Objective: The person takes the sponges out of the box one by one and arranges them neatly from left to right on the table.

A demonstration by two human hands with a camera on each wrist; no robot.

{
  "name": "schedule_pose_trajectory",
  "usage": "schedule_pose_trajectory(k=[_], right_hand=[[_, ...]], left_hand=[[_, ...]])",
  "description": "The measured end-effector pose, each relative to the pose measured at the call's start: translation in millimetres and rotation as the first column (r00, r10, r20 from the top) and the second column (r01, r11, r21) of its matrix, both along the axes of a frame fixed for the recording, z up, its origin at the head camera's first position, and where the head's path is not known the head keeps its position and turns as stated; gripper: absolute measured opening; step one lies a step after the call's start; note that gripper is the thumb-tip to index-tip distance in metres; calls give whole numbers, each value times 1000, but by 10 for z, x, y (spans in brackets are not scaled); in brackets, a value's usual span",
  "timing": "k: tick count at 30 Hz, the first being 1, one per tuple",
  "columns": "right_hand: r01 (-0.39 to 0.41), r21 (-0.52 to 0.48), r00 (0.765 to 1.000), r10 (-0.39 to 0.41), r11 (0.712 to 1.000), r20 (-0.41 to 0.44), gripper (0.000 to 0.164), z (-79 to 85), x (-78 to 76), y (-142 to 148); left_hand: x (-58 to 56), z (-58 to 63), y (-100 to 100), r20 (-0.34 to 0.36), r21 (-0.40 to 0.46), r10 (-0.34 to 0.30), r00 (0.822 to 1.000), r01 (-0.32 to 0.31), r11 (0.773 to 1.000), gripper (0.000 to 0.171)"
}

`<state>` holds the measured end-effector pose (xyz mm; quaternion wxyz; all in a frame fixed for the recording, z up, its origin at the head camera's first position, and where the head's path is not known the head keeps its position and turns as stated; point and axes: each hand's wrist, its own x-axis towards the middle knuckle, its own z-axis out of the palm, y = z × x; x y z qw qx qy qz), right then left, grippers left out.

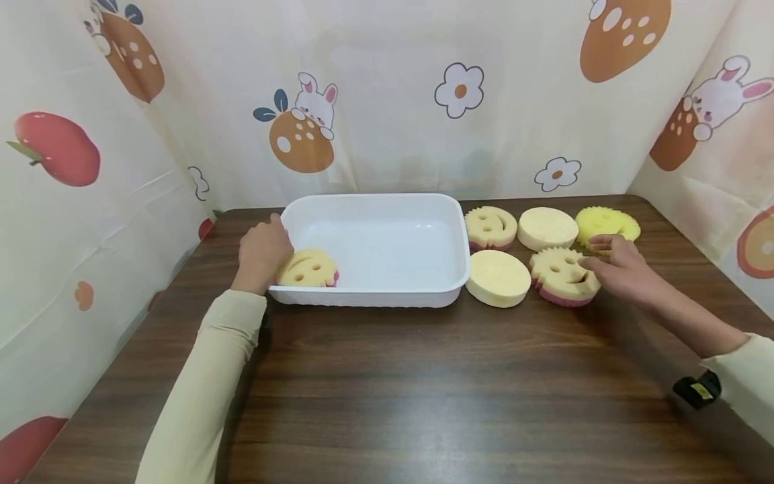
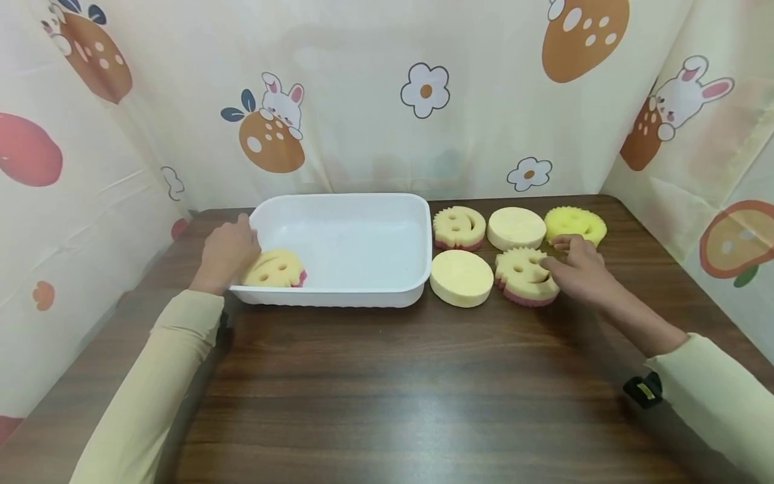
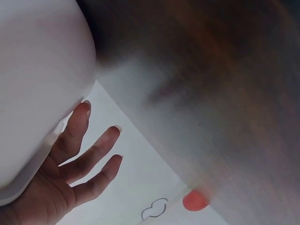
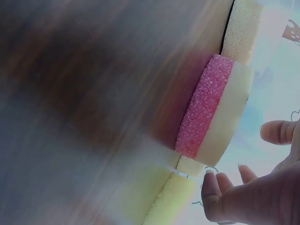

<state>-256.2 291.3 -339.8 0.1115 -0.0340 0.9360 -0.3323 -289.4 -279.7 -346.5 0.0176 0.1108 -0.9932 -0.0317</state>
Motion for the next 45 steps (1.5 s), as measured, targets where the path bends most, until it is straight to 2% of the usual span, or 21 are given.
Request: schedule_pose_trajectory(k=[6, 19, 29, 39, 45], right_hand=[[-2, 33, 1000, 2, 999, -9, 71, 54, -31, -56], [-50, -26, 997, 49, 998, -54, 69, 94, -84, -270], [-151, -40, 985, 147, 988, -91, 55, 91, -144, -421], [-136, -86, 990, 133, 987, -41, 54, 125, -173, -552], [-123, -114, 991, 117, 986, -58, 53, 128, -149, -579]], left_hand=[[-7, -10, -8, -15, -2, -1, 1000, 1, 1000, 46], [10, 34, 23, -1, 10, 5, 1000, -5, 1000, 46], [7, 26, 8, 4, 12, 8, 1000, -9, 1000, 46], [16, 1, -46, 3, 16, 16, 1000, -16, 1000, 45], [-9, 21, 9, 12, 17, 7, 1000, -7, 1000, 45]])
